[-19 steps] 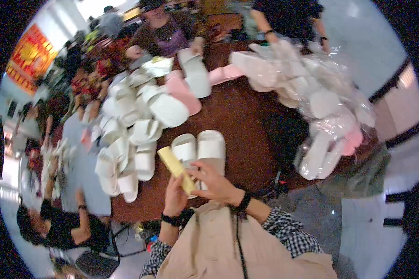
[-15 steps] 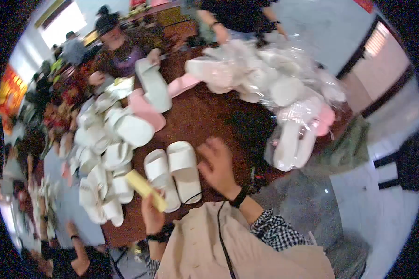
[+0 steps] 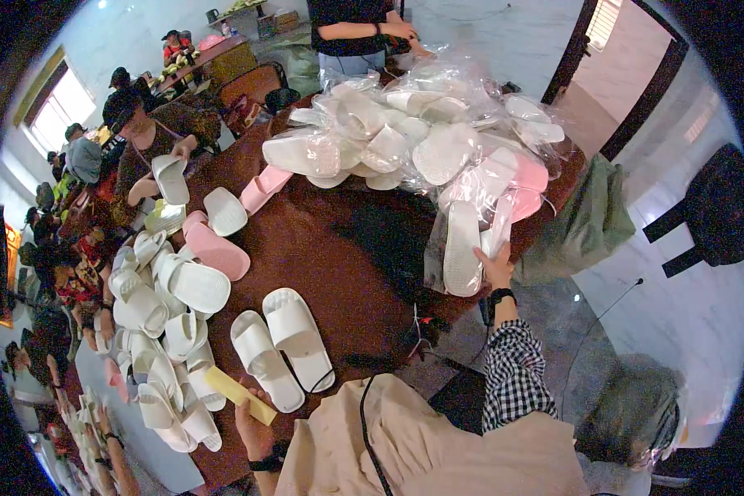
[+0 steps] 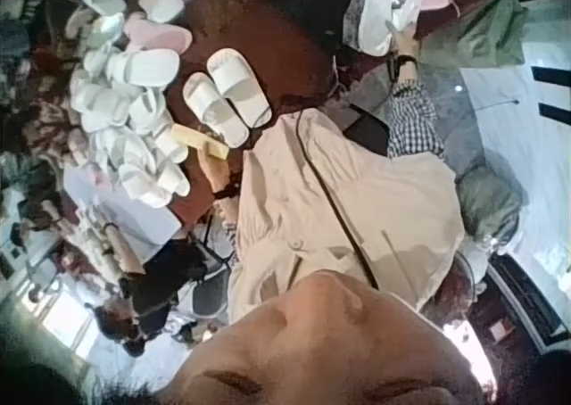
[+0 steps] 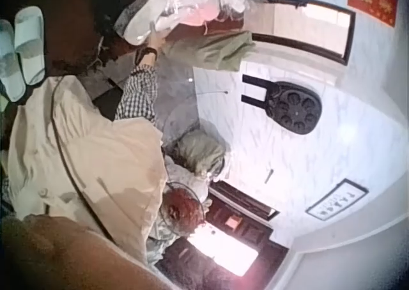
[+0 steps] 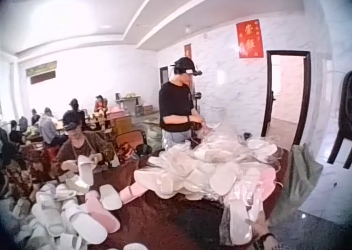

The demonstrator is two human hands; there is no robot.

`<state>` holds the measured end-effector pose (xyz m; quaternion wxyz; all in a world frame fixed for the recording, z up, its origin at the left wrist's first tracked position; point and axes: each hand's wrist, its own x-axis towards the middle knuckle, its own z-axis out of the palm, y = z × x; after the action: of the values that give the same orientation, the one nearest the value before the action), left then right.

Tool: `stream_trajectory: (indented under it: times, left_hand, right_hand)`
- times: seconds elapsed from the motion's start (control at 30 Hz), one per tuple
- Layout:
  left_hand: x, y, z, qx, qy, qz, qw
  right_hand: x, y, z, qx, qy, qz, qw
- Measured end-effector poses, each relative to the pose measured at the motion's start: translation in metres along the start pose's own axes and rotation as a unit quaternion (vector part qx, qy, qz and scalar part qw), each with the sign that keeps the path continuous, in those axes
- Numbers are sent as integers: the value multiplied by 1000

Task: Manually assembling or inspecting white slippers by applying adhesive labels and checking components.

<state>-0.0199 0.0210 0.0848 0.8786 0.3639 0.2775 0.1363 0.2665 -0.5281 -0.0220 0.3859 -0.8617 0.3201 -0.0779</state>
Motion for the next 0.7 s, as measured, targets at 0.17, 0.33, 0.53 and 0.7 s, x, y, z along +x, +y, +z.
stream_trajectory:
  times: [0.17, 0.33, 0.53, 0.7]
  left_hand:
    - [2, -8, 5, 10, 2, -19, 1000]
    - [-4, -4, 13, 5, 9, -22, 1000]
    - [-8, -6, -1, -43, 12, -17, 999]
    - [-11, -10, -8, -52, 18, 4, 998]
  right_hand:
    - [-17, -28, 0, 184, -78, -1, 980]
    - [-43, -70, -6, 501, -165, 44, 849]
    - [-75, -172, -39, 615, -192, 47, 763]
    - [-79, -238, -55, 667, -215, 2, 714]
